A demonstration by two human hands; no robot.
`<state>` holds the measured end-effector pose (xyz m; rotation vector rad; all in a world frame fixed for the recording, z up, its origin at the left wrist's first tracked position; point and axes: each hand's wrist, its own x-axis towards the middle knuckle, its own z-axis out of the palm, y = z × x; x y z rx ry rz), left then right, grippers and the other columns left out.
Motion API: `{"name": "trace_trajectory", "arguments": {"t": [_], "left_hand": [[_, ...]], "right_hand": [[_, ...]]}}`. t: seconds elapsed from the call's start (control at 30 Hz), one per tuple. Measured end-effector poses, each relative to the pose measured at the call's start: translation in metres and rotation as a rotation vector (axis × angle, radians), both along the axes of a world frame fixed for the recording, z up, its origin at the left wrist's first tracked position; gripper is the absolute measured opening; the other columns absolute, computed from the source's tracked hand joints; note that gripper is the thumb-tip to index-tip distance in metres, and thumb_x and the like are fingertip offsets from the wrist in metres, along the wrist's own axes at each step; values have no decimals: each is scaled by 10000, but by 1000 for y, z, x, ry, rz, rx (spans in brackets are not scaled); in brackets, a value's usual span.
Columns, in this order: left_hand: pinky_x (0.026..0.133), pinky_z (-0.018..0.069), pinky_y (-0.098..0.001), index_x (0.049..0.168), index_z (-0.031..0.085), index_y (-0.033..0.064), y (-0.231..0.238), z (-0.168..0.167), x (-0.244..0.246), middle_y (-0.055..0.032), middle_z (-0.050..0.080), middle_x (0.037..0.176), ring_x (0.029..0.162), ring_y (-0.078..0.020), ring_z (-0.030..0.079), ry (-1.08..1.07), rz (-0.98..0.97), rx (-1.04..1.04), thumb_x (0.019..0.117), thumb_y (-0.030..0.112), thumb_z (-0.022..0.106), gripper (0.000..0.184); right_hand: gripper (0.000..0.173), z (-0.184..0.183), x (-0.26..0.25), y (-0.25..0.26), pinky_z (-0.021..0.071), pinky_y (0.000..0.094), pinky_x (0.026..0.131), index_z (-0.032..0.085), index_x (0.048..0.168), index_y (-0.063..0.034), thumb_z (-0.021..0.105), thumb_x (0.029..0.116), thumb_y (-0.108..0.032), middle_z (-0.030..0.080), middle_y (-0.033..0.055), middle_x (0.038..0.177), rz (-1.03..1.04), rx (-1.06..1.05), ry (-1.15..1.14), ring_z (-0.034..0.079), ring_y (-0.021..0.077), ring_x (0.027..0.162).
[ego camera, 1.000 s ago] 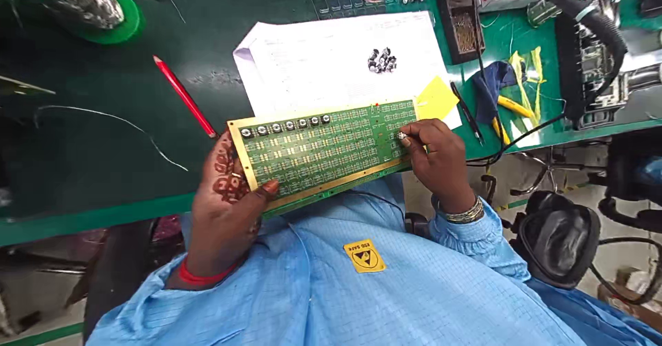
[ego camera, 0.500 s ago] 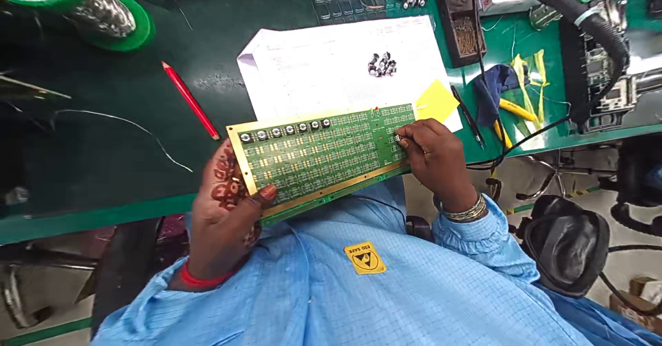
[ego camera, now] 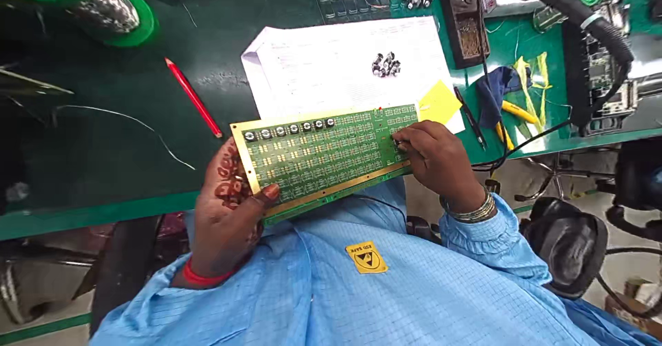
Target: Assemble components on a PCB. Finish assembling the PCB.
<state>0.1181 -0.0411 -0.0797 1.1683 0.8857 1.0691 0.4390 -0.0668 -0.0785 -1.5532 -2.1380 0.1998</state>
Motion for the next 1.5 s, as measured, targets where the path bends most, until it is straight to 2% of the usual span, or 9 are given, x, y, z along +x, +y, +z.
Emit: {"name": "trace_trajectory", "arguments": {"t": [0.2, 0.33, 0.4, 0.5, 0.63, 0.83, 1.23, 1.37, 1.5], "left_hand": [[956, 582, -274, 1483, 274, 28, 0, -2, 0, 66, 638, 1276, 1119, -85, 668, -22, -9, -4, 865, -32, 573, 689], [956, 581, -269, 1488, 281, 40, 0, -2, -1, 68, 637, 1280, 1120, -84, 666, -30, -20, 9, 868, -36, 569, 688], [954, 581, -265, 1489, 282, 46, 0, -1, -1, 73, 637, 1279, 1118, -79, 666, -19, -18, 10, 866, -32, 569, 690], [956, 580, -267, 1495, 279, 46, -1, -1, -1, 70, 635, 1287, 1122, -80, 665, -14, -17, 11, 869, -29, 568, 694], [965, 577, -274, 1505, 271, 38, -1, -2, -1, 64, 631, 1294, 1132, -84, 661, -16, -20, 24, 876, -26, 572, 700], [965, 574, -266, 1500, 283, 35, 0, -1, -1, 70, 636, 1285, 1126, -76, 660, 6, -13, 32, 875, -5, 590, 697], [970, 569, -259, 1501, 275, 33, 0, -2, 0, 75, 637, 1283, 1126, -70, 659, -11, -24, 47, 879, -17, 579, 693], [981, 564, -258, 1500, 258, 12, -1, 0, 0, 78, 631, 1297, 1142, -71, 653, -16, -28, 61, 879, -8, 592, 706], [988, 556, -236, 1511, 222, 2, -3, 1, -1, 97, 609, 1317, 1161, -52, 637, 1, -39, 96, 885, 21, 605, 734]], "right_hand": [[167, -5, -2, -1, 565, 362, 851, 748, 1054, -10, 614, 966, -56, 709, 148, 1004, -68, -29, 127, 685, 255, 941], [162, -14, 1, -6, 556, 214, 815, 749, 1074, -14, 649, 954, -55, 664, 117, 1032, -169, -127, 381, 653, 115, 915], [157, -16, 0, -6, 550, 186, 797, 746, 1072, -10, 648, 954, -45, 647, 111, 1030, -185, -131, 425, 644, 90, 903], [163, -15, 0, -6, 550, 210, 800, 743, 1072, -6, 629, 968, -57, 646, 125, 1015, -166, -104, 346, 645, 116, 893], [160, -13, -1, -3, 551, 330, 840, 740, 1047, -3, 611, 973, -61, 689, 155, 986, -88, 10, 156, 665, 240, 927], [162, -3, -3, 0, 576, 400, 790, 715, 1057, 2, 592, 968, -55, 687, 183, 995, -17, 17, -37, 680, 317, 916], [201, 0, 6, 15, 570, 387, 706, 715, 980, 8, 585, 900, -124, 703, 176, 932, 151, 59, -160, 698, 312, 860], [205, 9, -7, 5, 583, 402, 753, 739, 1014, 12, 612, 882, -80, 722, 174, 942, 8, 2, -94, 711, 307, 878], [190, 8, -21, -5, 578, 377, 779, 763, 1008, -7, 626, 913, -98, 731, 152, 935, -159, 19, 2, 710, 270, 880]]}}
